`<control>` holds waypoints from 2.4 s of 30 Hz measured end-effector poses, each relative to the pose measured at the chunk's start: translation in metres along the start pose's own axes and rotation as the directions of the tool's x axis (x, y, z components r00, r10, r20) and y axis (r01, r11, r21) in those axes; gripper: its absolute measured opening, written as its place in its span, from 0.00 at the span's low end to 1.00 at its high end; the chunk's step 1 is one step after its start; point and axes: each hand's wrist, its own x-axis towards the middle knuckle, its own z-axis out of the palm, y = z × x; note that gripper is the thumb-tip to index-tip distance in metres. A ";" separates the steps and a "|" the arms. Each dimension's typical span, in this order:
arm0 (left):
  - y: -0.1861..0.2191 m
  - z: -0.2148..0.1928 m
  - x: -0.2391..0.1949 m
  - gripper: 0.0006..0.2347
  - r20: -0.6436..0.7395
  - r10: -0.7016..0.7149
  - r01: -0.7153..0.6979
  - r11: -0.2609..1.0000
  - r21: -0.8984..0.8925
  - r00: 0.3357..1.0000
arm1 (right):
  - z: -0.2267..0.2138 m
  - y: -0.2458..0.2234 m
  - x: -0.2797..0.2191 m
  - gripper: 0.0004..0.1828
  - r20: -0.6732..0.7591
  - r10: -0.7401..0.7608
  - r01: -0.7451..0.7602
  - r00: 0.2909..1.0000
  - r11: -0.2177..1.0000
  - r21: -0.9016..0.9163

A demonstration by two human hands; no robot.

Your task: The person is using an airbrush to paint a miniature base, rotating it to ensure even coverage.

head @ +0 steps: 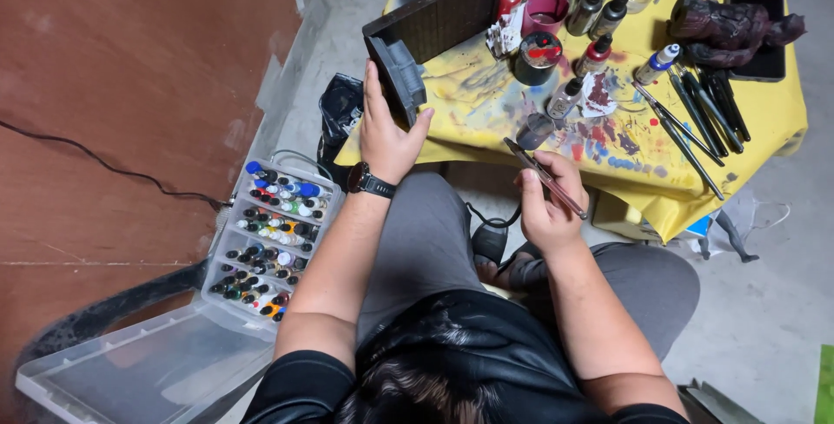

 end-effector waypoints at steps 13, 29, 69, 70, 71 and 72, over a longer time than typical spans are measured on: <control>-0.007 0.001 0.006 0.23 -0.212 0.046 -0.014 0.988 0.153 0.976 | 0.005 0.004 0.004 0.10 0.004 -0.015 0.014 1.000 1.000 0.027; -0.009 -0.043 0.048 0.12 -0.412 0.067 -0.040 0.996 0.074 0.909 | 0.006 0.005 0.013 0.10 0.000 -0.026 0.026 1.000 1.000 0.001; -0.020 -0.038 0.003 0.21 -0.191 0.103 -0.053 0.967 0.249 0.976 | 0.033 0.007 0.049 0.14 0.071 -0.146 0.160 0.987 0.949 -0.272; -0.022 -0.036 0.002 0.21 -0.197 0.107 -0.056 0.968 0.246 0.975 | 0.037 0.009 0.054 0.14 0.076 -0.172 0.187 0.982 0.943 -0.276; -0.024 -0.035 -0.001 0.21 -0.197 0.094 -0.044 0.969 0.244 0.976 | 0.038 0.010 0.053 0.14 0.087 -0.167 0.185 0.982 0.943 -0.276; -0.025 -0.035 -0.004 0.22 -0.179 0.081 -0.035 0.968 0.249 0.980 | 0.039 0.011 0.053 0.14 0.093 -0.157 0.177 0.983 0.942 -0.286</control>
